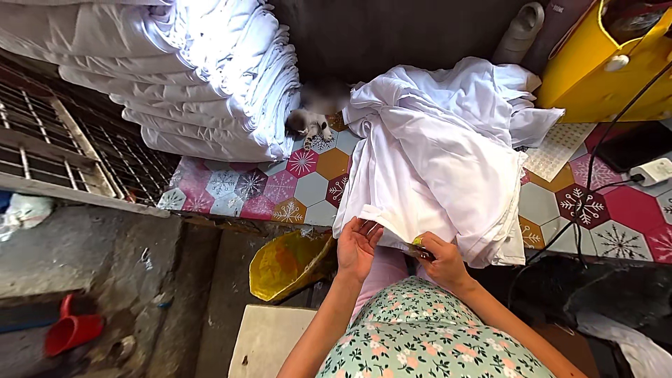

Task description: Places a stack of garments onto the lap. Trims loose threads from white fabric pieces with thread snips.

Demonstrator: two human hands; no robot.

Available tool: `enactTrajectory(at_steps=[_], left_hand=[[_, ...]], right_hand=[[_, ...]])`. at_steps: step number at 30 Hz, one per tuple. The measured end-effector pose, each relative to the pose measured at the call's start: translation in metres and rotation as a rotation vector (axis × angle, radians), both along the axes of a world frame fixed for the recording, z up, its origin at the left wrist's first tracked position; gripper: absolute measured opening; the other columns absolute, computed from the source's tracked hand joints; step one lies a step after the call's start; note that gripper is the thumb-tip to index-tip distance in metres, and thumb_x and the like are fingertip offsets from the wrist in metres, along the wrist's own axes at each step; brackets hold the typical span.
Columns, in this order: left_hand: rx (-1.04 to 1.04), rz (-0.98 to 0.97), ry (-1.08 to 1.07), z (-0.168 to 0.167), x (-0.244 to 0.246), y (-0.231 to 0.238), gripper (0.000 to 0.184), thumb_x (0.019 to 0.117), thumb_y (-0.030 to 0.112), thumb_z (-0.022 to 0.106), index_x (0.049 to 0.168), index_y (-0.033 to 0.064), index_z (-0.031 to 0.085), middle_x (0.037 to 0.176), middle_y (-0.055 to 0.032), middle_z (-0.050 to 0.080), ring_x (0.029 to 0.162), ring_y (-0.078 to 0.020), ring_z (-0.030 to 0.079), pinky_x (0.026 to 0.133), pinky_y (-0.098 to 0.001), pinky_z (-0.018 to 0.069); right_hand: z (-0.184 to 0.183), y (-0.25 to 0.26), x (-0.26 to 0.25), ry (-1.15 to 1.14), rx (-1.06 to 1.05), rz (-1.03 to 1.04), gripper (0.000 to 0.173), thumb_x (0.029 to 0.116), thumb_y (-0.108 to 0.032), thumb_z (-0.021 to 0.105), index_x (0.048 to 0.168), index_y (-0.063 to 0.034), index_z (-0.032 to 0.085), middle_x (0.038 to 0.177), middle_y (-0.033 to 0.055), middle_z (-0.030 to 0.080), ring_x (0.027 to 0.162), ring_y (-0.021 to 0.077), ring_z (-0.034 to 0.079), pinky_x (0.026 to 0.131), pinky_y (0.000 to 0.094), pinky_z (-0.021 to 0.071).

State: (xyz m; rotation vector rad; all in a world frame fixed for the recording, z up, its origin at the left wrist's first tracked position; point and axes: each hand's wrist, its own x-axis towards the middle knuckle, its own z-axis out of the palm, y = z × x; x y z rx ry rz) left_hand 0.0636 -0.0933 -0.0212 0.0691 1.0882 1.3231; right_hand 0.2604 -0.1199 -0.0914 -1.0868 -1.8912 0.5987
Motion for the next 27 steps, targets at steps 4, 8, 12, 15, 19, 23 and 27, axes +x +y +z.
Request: enactTrajectory(at_steps=[4, 8, 12, 15, 19, 23, 27], left_hand=[[0.036, -0.056, 0.174, -0.004, 0.002, -0.001, 0.01, 0.1032, -0.003, 0.049, 0.111, 0.0017, 0.054, 0.09, -0.0057, 0.07, 0.078, -0.0113, 0.071, 0.077, -0.0254, 0.0606], [0.04, -0.048, 0.198, 0.001, 0.005, -0.005, 0.01, 0.0991, -0.008, 0.055, 0.104, 0.0005, 0.057, 0.086, -0.0055, 0.072, 0.075, -0.0103, 0.071, 0.074, -0.0242, 0.0605], [0.101, -0.077, 0.254, 0.006, 0.01, -0.015, 0.012, 0.0963, -0.011, 0.057, 0.102, 0.0003, 0.058, 0.086, -0.0051, 0.073, 0.077, -0.0115, 0.072, 0.077, -0.0263, 0.061], [0.147, -0.094, 0.317, 0.009, 0.014, -0.018, 0.014, 0.0946, -0.012, 0.058, 0.1, 0.0009, 0.059, 0.084, -0.0039, 0.074, 0.078, -0.011, 0.073, 0.078, -0.0271, 0.0611], [0.207, -0.102, 0.401, 0.005, 0.013, -0.02, 0.016, 0.091, -0.014, 0.06, 0.098, 0.0003, 0.061, 0.083, -0.0041, 0.075, 0.077, -0.0115, 0.073, 0.077, -0.0278, 0.0617], [0.235, -0.115, 0.435, 0.003, 0.015, -0.021, 0.016, 0.0893, -0.013, 0.063, 0.097, 0.0003, 0.063, 0.083, -0.004, 0.075, 0.077, -0.0113, 0.073, 0.076, -0.0274, 0.0616], [0.241, -0.126, 0.441, 0.003, 0.016, -0.02, 0.016, 0.0887, -0.013, 0.064, 0.097, -0.0004, 0.063, 0.083, -0.0045, 0.075, 0.077, -0.0117, 0.073, 0.076, -0.0277, 0.0617]], right_hand=[[0.003, 0.002, 0.0, -0.049, 0.038, 0.078, 0.01, 0.0878, -0.007, 0.064, 0.09, 0.0, 0.07, 0.094, 0.0141, 0.073, 0.071, 0.0208, 0.071, 0.055, 0.034, 0.0558], [0.02, 0.005, -0.003, 0.04, -0.181, 0.033, 0.037, 0.0939, -0.035, 0.069, 0.096, 0.0022, 0.071, 0.082, 0.0111, 0.066, 0.067, 0.0147, 0.061, 0.059, 0.0295, 0.0507], [0.036, 0.018, -0.014, 0.042, -0.203, -0.05, 0.043, 0.1018, -0.04, 0.057, 0.098, 0.0016, 0.071, 0.077, 0.0078, 0.061, 0.065, 0.0115, 0.055, 0.058, 0.0267, 0.0466], [0.038, 0.023, -0.022, 0.025, -0.182, -0.069, 0.042, 0.1011, -0.038, 0.06, 0.095, 0.0018, 0.072, 0.077, 0.0084, 0.062, 0.064, 0.0128, 0.056, 0.057, 0.0276, 0.0471], [0.038, 0.021, -0.027, 0.023, -0.12, -0.091, 0.04, 0.0987, -0.038, 0.064, 0.094, 0.0003, 0.075, 0.074, 0.0071, 0.061, 0.061, 0.0111, 0.054, 0.054, 0.0256, 0.0448], [0.038, 0.018, -0.027, 0.04, -0.114, -0.115, 0.039, 0.0983, -0.038, 0.065, 0.097, -0.0012, 0.077, 0.074, 0.0053, 0.061, 0.06, 0.0084, 0.053, 0.054, 0.0227, 0.0439], [0.038, 0.017, -0.027, 0.068, -0.136, -0.129, 0.038, 0.0985, -0.038, 0.065, 0.094, -0.0022, 0.078, 0.074, 0.005, 0.062, 0.061, 0.0074, 0.054, 0.055, 0.0222, 0.0449]])
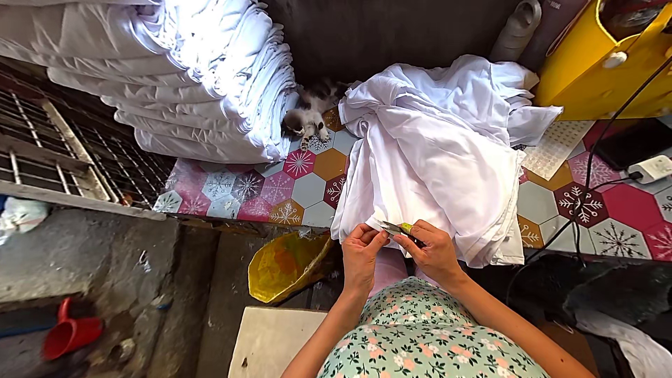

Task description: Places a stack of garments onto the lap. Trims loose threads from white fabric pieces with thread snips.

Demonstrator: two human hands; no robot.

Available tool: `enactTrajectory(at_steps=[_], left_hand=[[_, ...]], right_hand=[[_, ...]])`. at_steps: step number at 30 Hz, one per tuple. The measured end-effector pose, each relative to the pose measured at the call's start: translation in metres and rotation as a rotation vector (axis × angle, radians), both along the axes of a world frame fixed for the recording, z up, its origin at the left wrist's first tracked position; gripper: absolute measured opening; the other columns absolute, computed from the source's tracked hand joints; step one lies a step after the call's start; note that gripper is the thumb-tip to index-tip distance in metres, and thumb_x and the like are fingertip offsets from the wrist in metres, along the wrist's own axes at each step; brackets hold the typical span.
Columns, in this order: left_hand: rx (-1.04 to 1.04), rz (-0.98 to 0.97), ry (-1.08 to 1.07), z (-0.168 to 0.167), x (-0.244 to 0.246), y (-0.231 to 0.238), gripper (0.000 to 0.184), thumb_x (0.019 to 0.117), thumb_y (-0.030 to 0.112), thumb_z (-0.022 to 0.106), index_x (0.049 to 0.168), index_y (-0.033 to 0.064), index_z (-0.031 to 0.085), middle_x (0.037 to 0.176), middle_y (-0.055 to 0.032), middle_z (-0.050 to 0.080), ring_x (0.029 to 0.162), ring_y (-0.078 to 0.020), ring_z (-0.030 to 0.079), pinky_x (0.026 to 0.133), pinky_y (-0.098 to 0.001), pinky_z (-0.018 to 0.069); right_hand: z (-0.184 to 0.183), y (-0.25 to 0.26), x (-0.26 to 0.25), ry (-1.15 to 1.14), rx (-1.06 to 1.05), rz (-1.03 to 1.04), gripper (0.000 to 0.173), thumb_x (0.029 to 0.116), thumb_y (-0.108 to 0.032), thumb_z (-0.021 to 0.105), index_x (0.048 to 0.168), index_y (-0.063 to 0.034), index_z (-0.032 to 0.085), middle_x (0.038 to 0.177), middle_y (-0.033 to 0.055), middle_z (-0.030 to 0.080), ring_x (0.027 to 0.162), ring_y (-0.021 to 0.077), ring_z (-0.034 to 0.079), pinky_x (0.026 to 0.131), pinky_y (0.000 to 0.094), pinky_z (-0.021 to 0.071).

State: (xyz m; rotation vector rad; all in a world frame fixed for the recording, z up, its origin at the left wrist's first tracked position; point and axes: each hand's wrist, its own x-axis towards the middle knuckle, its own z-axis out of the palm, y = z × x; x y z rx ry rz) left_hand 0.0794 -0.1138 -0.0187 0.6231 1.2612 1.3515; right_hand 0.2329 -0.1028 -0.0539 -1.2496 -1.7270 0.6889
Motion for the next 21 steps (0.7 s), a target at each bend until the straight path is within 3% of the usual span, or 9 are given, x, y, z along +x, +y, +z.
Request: enactTrajectory(at_steps=[8, 14, 16, 18, 21], left_hand=[[-0.018, -0.011, 0.011, 0.001, -0.0002, 0.0007, 0.015, 0.0891, -0.013, 0.064, 0.097, -0.0004, 0.063, 0.082, -0.0042, 0.075, 0.076, -0.0113, 0.073, 0.076, -0.0275, 0.0616], [-0.043, -0.01, 0.01, 0.0004, 0.0014, 0.0025, 0.014, 0.0897, -0.012, 0.064, 0.097, 0.0003, 0.063, 0.082, -0.0035, 0.075, 0.075, -0.0108, 0.073, 0.076, -0.0273, 0.0615], [-0.053, -0.006, -0.012, 0.0011, 0.002, 0.0029, 0.014, 0.0904, -0.012, 0.064, 0.098, 0.0002, 0.062, 0.082, -0.004, 0.075, 0.076, -0.0113, 0.073, 0.076, -0.0272, 0.0615], [-0.05, -0.032, -0.025, 0.0017, 0.0012, 0.0024, 0.014, 0.0909, -0.012, 0.064, 0.099, -0.0003, 0.062, 0.083, -0.0043, 0.075, 0.077, -0.0116, 0.074, 0.077, -0.0277, 0.0616], [-0.03, -0.134, 0.036, 0.0053, -0.0052, 0.0021, 0.011, 0.0946, -0.007, 0.062, 0.104, -0.0028, 0.066, 0.088, -0.0054, 0.076, 0.083, -0.0132, 0.075, 0.082, -0.0301, 0.0617]], right_hand=[[-0.0018, 0.0002, -0.0009, 0.02, -0.006, -0.015, 0.035, 0.0986, -0.036, 0.065, 0.095, -0.0045, 0.079, 0.075, 0.0042, 0.064, 0.063, 0.0072, 0.057, 0.057, 0.0226, 0.0468], [-0.0033, -0.0007, -0.0026, 0.072, -0.03, -0.054, 0.038, 0.0986, -0.032, 0.064, 0.079, -0.001, 0.073, 0.067, 0.0028, 0.059, 0.06, 0.0042, 0.052, 0.055, 0.0198, 0.0415], [-0.0049, -0.0004, -0.002, 0.146, -0.089, -0.028, 0.036, 0.0969, -0.033, 0.067, 0.087, 0.0005, 0.073, 0.072, 0.0009, 0.059, 0.063, -0.0006, 0.051, 0.058, 0.0142, 0.0418], [-0.0066, 0.0004, -0.0028, 0.162, -0.158, 0.028, 0.039, 0.0905, -0.037, 0.074, 0.097, 0.0017, 0.072, 0.078, 0.0014, 0.06, 0.068, 0.0003, 0.049, 0.061, 0.0162, 0.0412], [0.0012, 0.0087, 0.0071, 0.142, -0.097, 0.046, 0.016, 0.0885, -0.011, 0.069, 0.092, 0.0046, 0.072, 0.08, 0.0085, 0.068, 0.071, 0.0059, 0.062, 0.067, 0.0199, 0.0519]])
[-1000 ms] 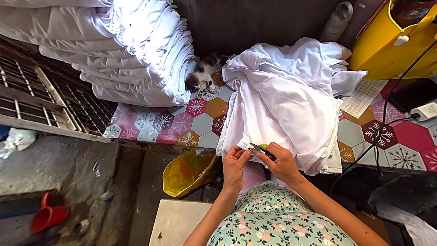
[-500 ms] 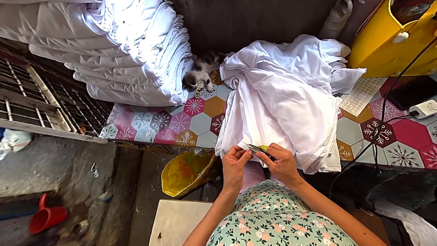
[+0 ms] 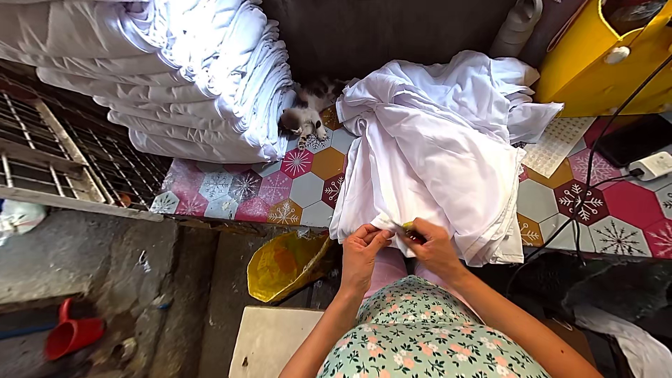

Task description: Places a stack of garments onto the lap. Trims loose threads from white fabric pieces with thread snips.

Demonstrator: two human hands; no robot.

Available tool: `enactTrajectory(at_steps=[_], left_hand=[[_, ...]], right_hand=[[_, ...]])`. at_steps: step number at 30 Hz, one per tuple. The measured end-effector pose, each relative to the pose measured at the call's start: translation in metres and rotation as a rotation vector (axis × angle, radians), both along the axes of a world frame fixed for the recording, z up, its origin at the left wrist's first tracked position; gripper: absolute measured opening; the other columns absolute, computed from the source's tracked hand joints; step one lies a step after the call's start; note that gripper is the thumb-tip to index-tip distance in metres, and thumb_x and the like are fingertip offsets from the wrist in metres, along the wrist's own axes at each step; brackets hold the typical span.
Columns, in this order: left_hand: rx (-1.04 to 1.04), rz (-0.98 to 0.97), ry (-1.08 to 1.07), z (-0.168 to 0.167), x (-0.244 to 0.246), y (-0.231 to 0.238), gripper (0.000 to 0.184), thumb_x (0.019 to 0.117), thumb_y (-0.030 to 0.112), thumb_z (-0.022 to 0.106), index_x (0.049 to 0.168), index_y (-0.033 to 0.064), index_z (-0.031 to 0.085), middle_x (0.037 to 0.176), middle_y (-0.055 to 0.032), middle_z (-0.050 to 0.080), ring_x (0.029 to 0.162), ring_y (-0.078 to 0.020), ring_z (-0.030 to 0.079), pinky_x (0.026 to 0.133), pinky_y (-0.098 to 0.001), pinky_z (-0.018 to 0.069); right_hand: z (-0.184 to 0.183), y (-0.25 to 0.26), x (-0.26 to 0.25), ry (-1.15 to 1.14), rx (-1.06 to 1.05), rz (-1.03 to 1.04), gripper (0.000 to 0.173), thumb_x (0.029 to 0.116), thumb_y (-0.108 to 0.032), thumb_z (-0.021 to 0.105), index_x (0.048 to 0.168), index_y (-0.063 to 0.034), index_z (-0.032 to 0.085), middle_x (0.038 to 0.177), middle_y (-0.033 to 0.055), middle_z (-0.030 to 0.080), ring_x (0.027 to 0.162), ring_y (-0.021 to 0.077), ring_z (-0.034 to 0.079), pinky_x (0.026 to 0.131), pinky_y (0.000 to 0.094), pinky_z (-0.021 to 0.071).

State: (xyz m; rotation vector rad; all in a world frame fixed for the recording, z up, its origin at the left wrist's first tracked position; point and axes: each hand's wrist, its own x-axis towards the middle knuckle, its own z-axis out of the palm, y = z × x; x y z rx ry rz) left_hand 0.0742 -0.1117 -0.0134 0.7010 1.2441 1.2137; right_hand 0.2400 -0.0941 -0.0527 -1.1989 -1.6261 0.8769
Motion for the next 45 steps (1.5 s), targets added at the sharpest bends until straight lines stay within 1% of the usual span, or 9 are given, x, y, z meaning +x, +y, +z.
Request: enactTrajectory(at_steps=[5, 8, 11, 16, 21, 29, 37, 42, 45], left_hand=[[0.112, 0.068, 0.583, -0.035, -0.046, 0.012, 0.019, 0.0969, 0.005, 0.064, 0.113, -0.0047, 0.066, 0.104, -0.0105, 0.073, 0.096, -0.0128, 0.071, 0.087, -0.0301, 0.0585], [0.046, -0.078, 1.034, -0.077, -0.069, 0.016, 0.039, 0.0951, 0.022, 0.071, 0.123, -0.0047, 0.066, 0.128, -0.0243, 0.063, 0.122, -0.0368, 0.059, 0.104, -0.0493, 0.0478], [0.17, -0.046, 1.205, -0.098, -0.065, 0.013, 0.035, 0.0901, 0.025, 0.076, 0.109, -0.0048, 0.071, 0.119, -0.0258, 0.066, 0.117, -0.0459, 0.059, 0.103, -0.0565, 0.0452], [-0.066, -0.037, 1.038, -0.085, -0.06, 0.015, 0.046, 0.0914, 0.018, 0.076, 0.124, -0.0074, 0.056, 0.112, -0.0217, 0.065, 0.088, -0.0264, 0.067, 0.082, -0.0406, 0.0562], [-0.175, -0.189, 0.993, -0.071, -0.071, 0.006, 0.029, 0.097, 0.016, 0.066, 0.118, -0.0035, 0.067, 0.103, -0.0167, 0.072, 0.092, -0.0253, 0.07, 0.087, -0.0439, 0.0551], [-0.169, 0.006, -0.057, -0.008, -0.041, -0.008, 0.01, 0.0994, -0.006, 0.055, 0.108, -0.0044, 0.059, 0.092, -0.007, 0.072, 0.083, -0.0149, 0.073, 0.08, -0.0315, 0.0619], [0.001, -0.024, 0.04, -0.016, -0.021, -0.009, 0.009, 0.0906, -0.008, 0.067, 0.097, -0.0036, 0.07, 0.086, -0.0041, 0.074, 0.081, -0.0102, 0.072, 0.082, -0.0274, 0.0609], [0.287, -0.003, 0.804, -0.029, -0.02, -0.008, 0.016, 0.0923, 0.006, 0.06, 0.1, -0.0031, 0.069, 0.081, -0.0051, 0.071, 0.068, -0.0048, 0.066, 0.064, -0.0221, 0.0558], [0.147, 0.004, 0.736, -0.024, -0.023, -0.004, 0.014, 0.0964, 0.009, 0.056, 0.1, -0.0017, 0.064, 0.068, 0.003, 0.062, 0.057, -0.0004, 0.058, 0.057, -0.0197, 0.0502]], right_hand=[[0.046, 0.065, 0.11, -0.247, 0.001, -0.558, 0.03, 0.1032, -0.016, 0.056, 0.114, 0.0107, 0.064, 0.096, 0.0242, 0.067, 0.081, 0.0268, 0.065, 0.076, 0.0443, 0.0547], [0.031, 0.101, 0.159, -0.314, -0.277, -0.704, 0.032, 0.105, -0.015, 0.053, 0.12, 0.0121, 0.062, 0.113, 0.034, 0.064, 0.106, 0.0442, 0.063, 0.096, 0.0599, 0.0464], [-0.007, 0.101, 0.172, -0.142, -0.403, -0.716, 0.031, 0.1043, -0.019, 0.058, 0.118, 0.008, 0.064, 0.103, 0.024, 0.066, 0.093, 0.0288, 0.063, 0.088, 0.0491, 0.0499], [0.017, 0.059, 0.14, 0.056, 0.135, -0.894, 0.031, 0.1061, -0.008, 0.043, 0.123, 0.016, 0.052, 0.092, 0.0068, 0.056, 0.071, -0.0005, 0.051, 0.069, 0.0158, 0.046], [0.027, 0.024, 0.084, -0.067, 0.211, -0.507, 0.03, 0.1038, -0.008, 0.051, 0.115, 0.0197, 0.057, 0.092, 0.012, 0.065, 0.074, -0.0038, 0.055, 0.071, 0.0145, 0.0489], [-0.001, 0.008, -0.019, 0.063, -0.058, 0.326, 0.032, 0.0853, -0.024, 0.081, 0.101, 0.0032, 0.075, 0.103, 0.0112, 0.071, 0.082, 0.0025, 0.061, 0.07, 0.0163, 0.0505], [-0.007, 0.006, -0.023, 0.049, 0.003, 0.2, 0.016, 0.0904, -0.012, 0.07, 0.092, 0.004, 0.073, 0.094, 0.0103, 0.07, 0.075, -0.0001, 0.057, 0.065, 0.0115, 0.0455], [-0.009, -0.003, -0.025, -0.054, 0.226, 0.071, 0.013, 0.0834, -0.008, 0.069, 0.086, 0.0049, 0.069, 0.088, 0.0145, 0.069, 0.07, 0.0097, 0.062, 0.061, 0.019, 0.0498], [-0.006, -0.006, -0.029, -0.127, 0.328, 0.095, 0.015, 0.0832, -0.01, 0.07, 0.086, 0.0047, 0.068, 0.091, 0.0165, 0.071, 0.068, 0.0146, 0.066, 0.055, 0.0243, 0.0519]])
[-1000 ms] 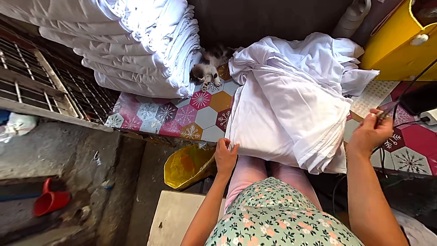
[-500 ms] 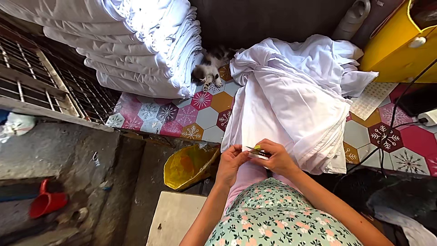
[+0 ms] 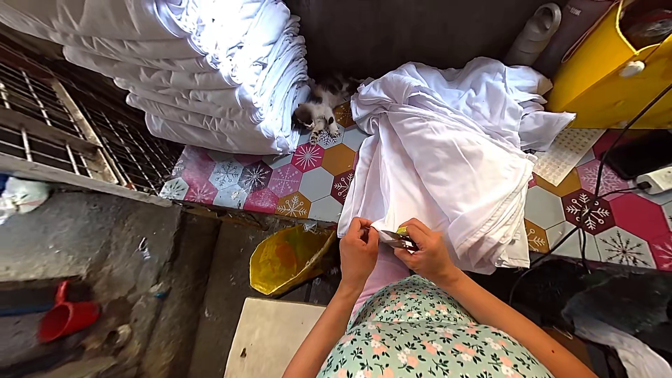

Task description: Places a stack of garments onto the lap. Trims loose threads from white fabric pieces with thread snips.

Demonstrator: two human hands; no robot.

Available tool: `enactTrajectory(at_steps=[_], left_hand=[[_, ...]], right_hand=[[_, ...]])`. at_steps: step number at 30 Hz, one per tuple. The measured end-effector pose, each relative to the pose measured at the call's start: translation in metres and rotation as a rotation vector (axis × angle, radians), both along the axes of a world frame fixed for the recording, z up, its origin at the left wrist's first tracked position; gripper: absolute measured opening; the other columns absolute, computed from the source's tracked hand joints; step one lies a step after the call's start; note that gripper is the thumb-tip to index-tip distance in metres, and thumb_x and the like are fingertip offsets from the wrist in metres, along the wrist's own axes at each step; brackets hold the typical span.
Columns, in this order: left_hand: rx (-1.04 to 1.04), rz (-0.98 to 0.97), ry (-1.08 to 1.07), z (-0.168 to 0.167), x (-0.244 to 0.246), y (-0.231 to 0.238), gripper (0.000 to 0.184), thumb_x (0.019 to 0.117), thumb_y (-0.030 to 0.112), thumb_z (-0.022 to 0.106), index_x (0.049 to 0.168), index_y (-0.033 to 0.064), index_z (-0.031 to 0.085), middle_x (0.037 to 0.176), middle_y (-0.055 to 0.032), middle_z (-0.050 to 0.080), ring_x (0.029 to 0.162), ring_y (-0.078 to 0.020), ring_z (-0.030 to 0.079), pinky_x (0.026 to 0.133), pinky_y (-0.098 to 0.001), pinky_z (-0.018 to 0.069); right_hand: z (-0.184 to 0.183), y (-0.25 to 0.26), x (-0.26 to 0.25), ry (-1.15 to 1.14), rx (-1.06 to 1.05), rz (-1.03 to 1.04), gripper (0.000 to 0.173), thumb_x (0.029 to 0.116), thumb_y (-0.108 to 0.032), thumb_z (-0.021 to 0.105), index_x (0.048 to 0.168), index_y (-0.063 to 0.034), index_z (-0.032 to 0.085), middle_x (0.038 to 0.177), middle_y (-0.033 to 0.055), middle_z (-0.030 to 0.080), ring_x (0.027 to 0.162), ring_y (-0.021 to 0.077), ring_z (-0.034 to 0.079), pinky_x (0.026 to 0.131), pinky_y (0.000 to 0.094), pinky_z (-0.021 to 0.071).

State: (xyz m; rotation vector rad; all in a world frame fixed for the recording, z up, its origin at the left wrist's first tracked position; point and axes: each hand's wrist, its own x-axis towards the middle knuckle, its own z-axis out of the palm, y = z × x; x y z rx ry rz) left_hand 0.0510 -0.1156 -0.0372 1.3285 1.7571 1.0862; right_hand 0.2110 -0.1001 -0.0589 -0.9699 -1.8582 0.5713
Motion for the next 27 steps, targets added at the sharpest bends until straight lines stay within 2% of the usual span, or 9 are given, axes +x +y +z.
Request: enactTrajectory(at_steps=[3, 6, 8, 11, 14, 16, 18, 23, 27], left_hand=[[-0.131, 0.051, -0.409, 0.009, 0.004, 0.0, 0.022, 0.1037, 0.005, 0.046, 0.085, 0.0048, 0.059, 0.066, 0.0056, 0.061, 0.058, -0.0012, 0.06, 0.057, -0.0186, 0.0526], [-0.235, 0.173, -0.852, 0.018, 0.011, -0.004, 0.032, 0.1091, 0.007, 0.035, 0.097, 0.0005, 0.064, 0.086, -0.0036, 0.072, 0.081, -0.0097, 0.07, 0.076, -0.0269, 0.0589], [-0.271, 0.21, -0.962, 0.023, 0.015, -0.005, 0.034, 0.1103, 0.011, 0.034, 0.102, 0.0004, 0.064, 0.089, -0.0052, 0.073, 0.082, -0.011, 0.071, 0.078, -0.0272, 0.0594], [-0.287, 0.124, -0.957, 0.023, 0.009, -0.006, 0.032, 0.1098, 0.014, 0.038, 0.1, 0.0008, 0.066, 0.089, -0.0057, 0.074, 0.083, -0.0113, 0.072, 0.079, -0.0274, 0.0598], [-0.28, 0.116, -0.972, 0.026, 0.009, -0.005, 0.021, 0.102, -0.002, 0.05, 0.09, 0.0013, 0.067, 0.083, -0.0055, 0.073, 0.076, -0.0107, 0.072, 0.076, -0.026, 0.0603], [-0.294, 0.165, -1.017, 0.031, 0.009, -0.004, 0.019, 0.101, -0.006, 0.051, 0.09, 0.0005, 0.065, 0.082, -0.0064, 0.073, 0.075, -0.0108, 0.072, 0.075, -0.0251, 0.061], [-0.272, 0.2, -1.052, 0.034, 0.01, -0.004, 0.02, 0.1019, -0.006, 0.049, 0.09, 0.0001, 0.064, 0.083, -0.0075, 0.074, 0.076, -0.0122, 0.073, 0.077, -0.0258, 0.0614], [-0.153, 0.196, -0.986, 0.034, 0.012, -0.007, 0.021, 0.0996, -0.008, 0.05, 0.089, -0.0016, 0.067, 0.083, -0.0083, 0.074, 0.077, -0.0142, 0.074, 0.079, -0.0287, 0.0621], [-0.084, 0.14, -0.88, 0.033, 0.013, -0.011, 0.02, 0.0962, -0.009, 0.054, 0.086, -0.0016, 0.07, 0.081, -0.0074, 0.075, 0.078, -0.0145, 0.074, 0.081, -0.0304, 0.0625]], right_hand=[[0.0, -0.002, -0.003, -0.04, 0.081, 0.019, 0.016, 0.0857, -0.013, 0.069, 0.087, 0.0037, 0.067, 0.091, 0.0165, 0.072, 0.065, 0.0172, 0.067, 0.05, 0.0275, 0.051], [0.001, -0.002, -0.005, -0.058, 0.132, 0.018, 0.017, 0.0875, -0.014, 0.067, 0.087, 0.0026, 0.066, 0.089, 0.0158, 0.071, 0.063, 0.016, 0.065, 0.048, 0.0262, 0.0483], [0.0, -0.003, -0.004, -0.067, 0.145, 0.018, 0.017, 0.0876, -0.014, 0.067, 0.086, 0.0026, 0.065, 0.089, 0.0157, 0.071, 0.061, 0.016, 0.065, 0.047, 0.0263, 0.0476], [-0.002, -0.005, -0.002, -0.077, 0.141, 0.025, 0.016, 0.0869, -0.014, 0.067, 0.087, 0.0022, 0.065, 0.089, 0.0159, 0.071, 0.062, 0.0163, 0.065, 0.046, 0.0265, 0.0477], [0.0, -0.007, 0.0, -0.018, 0.009, 0.01, 0.016, 0.085, -0.012, 0.068, 0.088, 0.0034, 0.067, 0.089, 0.0152, 0.07, 0.066, 0.0158, 0.066, 0.053, 0.0258, 0.0513], [0.004, -0.008, 0.003, 0.045, -0.137, -0.024, 0.029, 0.093, -0.025, 0.069, 0.091, 0.0038, 0.069, 0.083, 0.012, 0.067, 0.068, 0.0125, 0.062, 0.058, 0.0244, 0.0511], [0.008, -0.005, 0.006, 0.006, -0.178, -0.075, 0.045, 0.0988, -0.041, 0.06, 0.093, 0.0024, 0.069, 0.077, 0.0094, 0.063, 0.064, 0.0121, 0.058, 0.055, 0.0268, 0.0474], [0.006, 0.0, 0.007, -0.085, -0.067, -0.126, 0.044, 0.0985, -0.04, 0.063, 0.089, 0.0026, 0.069, 0.074, 0.0103, 0.061, 0.058, 0.0147, 0.056, 0.049, 0.028, 0.0444], [0.005, 0.007, 0.008, -0.051, 0.038, -0.103, 0.041, 0.0985, -0.039, 0.065, 0.096, 0.0013, 0.074, 0.079, 0.0109, 0.067, 0.061, 0.0134, 0.06, 0.052, 0.0258, 0.0473]])
